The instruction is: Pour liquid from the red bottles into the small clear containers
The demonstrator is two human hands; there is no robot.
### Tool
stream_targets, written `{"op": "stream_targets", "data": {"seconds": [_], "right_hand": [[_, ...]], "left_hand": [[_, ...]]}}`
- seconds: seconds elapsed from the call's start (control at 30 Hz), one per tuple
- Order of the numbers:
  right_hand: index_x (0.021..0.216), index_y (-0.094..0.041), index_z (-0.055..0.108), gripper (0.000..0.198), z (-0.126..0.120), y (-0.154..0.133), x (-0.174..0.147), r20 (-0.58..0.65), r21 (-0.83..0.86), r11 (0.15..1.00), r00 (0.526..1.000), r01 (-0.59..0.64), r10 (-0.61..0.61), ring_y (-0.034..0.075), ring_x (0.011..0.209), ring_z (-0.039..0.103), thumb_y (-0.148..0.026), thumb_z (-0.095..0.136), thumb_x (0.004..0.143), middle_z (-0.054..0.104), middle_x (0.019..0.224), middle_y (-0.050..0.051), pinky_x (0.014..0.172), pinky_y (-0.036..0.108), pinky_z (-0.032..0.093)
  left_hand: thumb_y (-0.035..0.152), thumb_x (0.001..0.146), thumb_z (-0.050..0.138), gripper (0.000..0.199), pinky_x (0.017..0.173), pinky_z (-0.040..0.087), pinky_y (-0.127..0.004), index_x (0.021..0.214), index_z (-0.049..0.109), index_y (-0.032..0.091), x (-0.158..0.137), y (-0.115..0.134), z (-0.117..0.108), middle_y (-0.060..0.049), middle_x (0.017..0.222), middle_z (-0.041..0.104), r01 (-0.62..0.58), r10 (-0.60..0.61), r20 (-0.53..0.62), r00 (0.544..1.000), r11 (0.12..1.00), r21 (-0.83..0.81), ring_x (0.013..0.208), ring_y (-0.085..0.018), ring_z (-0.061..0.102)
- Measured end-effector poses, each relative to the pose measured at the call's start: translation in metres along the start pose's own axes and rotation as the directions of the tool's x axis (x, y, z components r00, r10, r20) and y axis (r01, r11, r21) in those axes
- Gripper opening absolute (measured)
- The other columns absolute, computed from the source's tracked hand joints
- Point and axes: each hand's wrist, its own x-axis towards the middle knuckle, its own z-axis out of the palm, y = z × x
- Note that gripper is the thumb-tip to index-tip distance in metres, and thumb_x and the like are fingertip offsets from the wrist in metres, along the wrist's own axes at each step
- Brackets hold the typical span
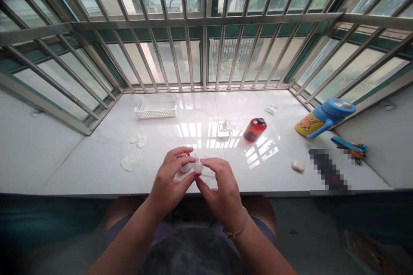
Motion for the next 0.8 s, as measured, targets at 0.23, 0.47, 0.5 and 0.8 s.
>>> {"op": "stream_targets", "data": {"seconds": [0.23,0.47,0.5,0.8], "right_hand": [[0.132,-0.033,0.063,0.034,0.0,0.014,-0.002,-0.069,-0.048,0.993,0.992,-0.107,0.104,0.028,0.111,0.072,-0.023,0.071,0.101,0.075,0.119,0.007,0.098,0.05,0.062],[0.128,-0.029,0.067,0.034,-0.003,0.044,-0.008,-0.085,0.032,0.952,0.948,-0.305,0.307,0.028,0.107,0.072,-0.038,0.077,0.096,0.075,0.12,0.007,0.098,0.052,0.062],[0.127,-0.028,0.068,0.034,-0.004,0.049,-0.009,-0.099,0.029,0.95,0.944,-0.312,0.313,0.028,0.107,0.073,-0.038,0.077,0.096,0.075,0.12,0.007,0.099,0.052,0.062],[0.128,-0.028,0.067,0.038,-0.001,0.081,-0.018,-0.085,0.008,0.94,0.936,-0.342,0.341,0.027,0.103,0.074,-0.043,0.078,0.095,0.075,0.122,0.008,0.097,0.051,0.063]], "left_hand": [[0.031,0.099,0.075,0.024,0.113,0.056,-0.05,0.123,0.076,0.029,0.007,-0.006,0.019,-0.011,0.143,0.065,0.044,-0.041,0.049,0.998,0.996,-0.075,0.137,-0.031,0.062],[0.039,0.096,0.079,0.072,0.131,0.041,-0.055,0.161,0.048,0.033,-0.004,-0.021,0.03,-0.012,0.166,0.051,0.097,-0.078,0.217,0.973,0.992,-0.078,0.157,-0.034,0.047],[0.04,0.094,0.082,0.082,0.132,0.039,-0.056,0.165,0.042,0.032,-0.008,-0.025,0.034,-0.012,0.168,0.049,0.123,-0.104,0.237,0.966,0.99,-0.066,0.158,-0.035,0.044],[0.028,0.088,0.087,0.11,0.134,0.033,-0.06,0.172,0.017,0.029,-0.029,-0.084,0.086,-0.017,0.178,0.031,0.162,-0.175,0.308,0.935,0.984,0.069,0.165,-0.036,0.032]]}}
